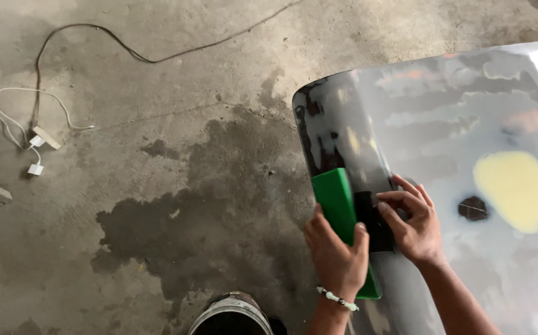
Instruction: The person uses a green sanding block to sand the surface of a car hood. They move the block back and forth across the metal, focusing on the edges and flat areas. A bucket of water and a blue cloth are visible nearby on the hood.
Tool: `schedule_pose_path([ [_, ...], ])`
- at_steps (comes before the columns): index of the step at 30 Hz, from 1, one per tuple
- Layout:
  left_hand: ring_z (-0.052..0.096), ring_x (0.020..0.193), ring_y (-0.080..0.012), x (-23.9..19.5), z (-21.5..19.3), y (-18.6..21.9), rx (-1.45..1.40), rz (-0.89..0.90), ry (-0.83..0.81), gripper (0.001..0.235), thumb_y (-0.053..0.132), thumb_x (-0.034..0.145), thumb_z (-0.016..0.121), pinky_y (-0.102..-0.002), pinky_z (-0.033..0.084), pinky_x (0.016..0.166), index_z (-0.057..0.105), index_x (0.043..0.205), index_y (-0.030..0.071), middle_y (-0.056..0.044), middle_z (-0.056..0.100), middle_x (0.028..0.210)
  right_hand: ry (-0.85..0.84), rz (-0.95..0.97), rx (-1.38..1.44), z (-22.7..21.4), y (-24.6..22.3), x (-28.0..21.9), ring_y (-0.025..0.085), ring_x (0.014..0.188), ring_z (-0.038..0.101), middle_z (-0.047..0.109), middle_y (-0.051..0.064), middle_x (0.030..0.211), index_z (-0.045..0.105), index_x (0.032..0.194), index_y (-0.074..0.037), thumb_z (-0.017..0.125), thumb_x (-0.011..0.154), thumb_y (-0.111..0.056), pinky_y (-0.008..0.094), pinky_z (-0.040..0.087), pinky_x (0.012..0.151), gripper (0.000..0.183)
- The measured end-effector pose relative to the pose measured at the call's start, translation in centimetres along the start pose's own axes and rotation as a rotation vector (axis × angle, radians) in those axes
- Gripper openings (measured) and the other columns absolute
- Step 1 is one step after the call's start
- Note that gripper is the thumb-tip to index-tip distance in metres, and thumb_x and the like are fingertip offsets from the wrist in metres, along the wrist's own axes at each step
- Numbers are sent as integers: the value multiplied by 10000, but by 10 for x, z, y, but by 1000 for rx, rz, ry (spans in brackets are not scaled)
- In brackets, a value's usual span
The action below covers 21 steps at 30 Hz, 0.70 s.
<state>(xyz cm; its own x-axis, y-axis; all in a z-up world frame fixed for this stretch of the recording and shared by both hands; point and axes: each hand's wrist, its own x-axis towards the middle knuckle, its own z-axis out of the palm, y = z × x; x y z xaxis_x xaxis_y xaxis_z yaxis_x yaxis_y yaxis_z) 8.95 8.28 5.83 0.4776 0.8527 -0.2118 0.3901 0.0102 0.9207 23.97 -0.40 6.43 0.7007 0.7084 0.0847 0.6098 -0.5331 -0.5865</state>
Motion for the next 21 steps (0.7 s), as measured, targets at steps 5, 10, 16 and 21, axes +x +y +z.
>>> schedule_pose_path([
  [5,508,1206,-425,-5,-4,1,-10,12,32,809,343,848,746,-563,409,1041,381,1462,-38,-244,527,1291,-39,13,63,-3,1,1,228,1506,476,747,84,1132,765,1044,-104,625,896,-137,467,158,1307,207],
  [10,509,1207,-404,-13,10,6,79,79,11,807,417,835,739,-595,359,1068,422,1454,7,-216,535,1267,-94,93,219,-11,-8,3,229,1536,432,803,40,953,758,1076,-76,546,859,-48,459,87,1307,305],
  [16,358,1349,-535,-11,18,6,147,119,160,1001,550,760,860,-649,251,1048,387,1445,-6,-364,329,1488,-159,11,197,-14,-6,2,246,1566,382,828,30,1016,780,1066,-76,545,834,-31,439,112,1279,333],
  [21,425,1374,-469,-4,17,-15,-39,73,44,877,300,803,807,-572,374,1116,355,1481,-21,-297,400,1511,-34,42,340,-5,0,-2,234,1517,470,808,2,1043,759,1104,-96,588,931,-134,438,233,1248,246],
])
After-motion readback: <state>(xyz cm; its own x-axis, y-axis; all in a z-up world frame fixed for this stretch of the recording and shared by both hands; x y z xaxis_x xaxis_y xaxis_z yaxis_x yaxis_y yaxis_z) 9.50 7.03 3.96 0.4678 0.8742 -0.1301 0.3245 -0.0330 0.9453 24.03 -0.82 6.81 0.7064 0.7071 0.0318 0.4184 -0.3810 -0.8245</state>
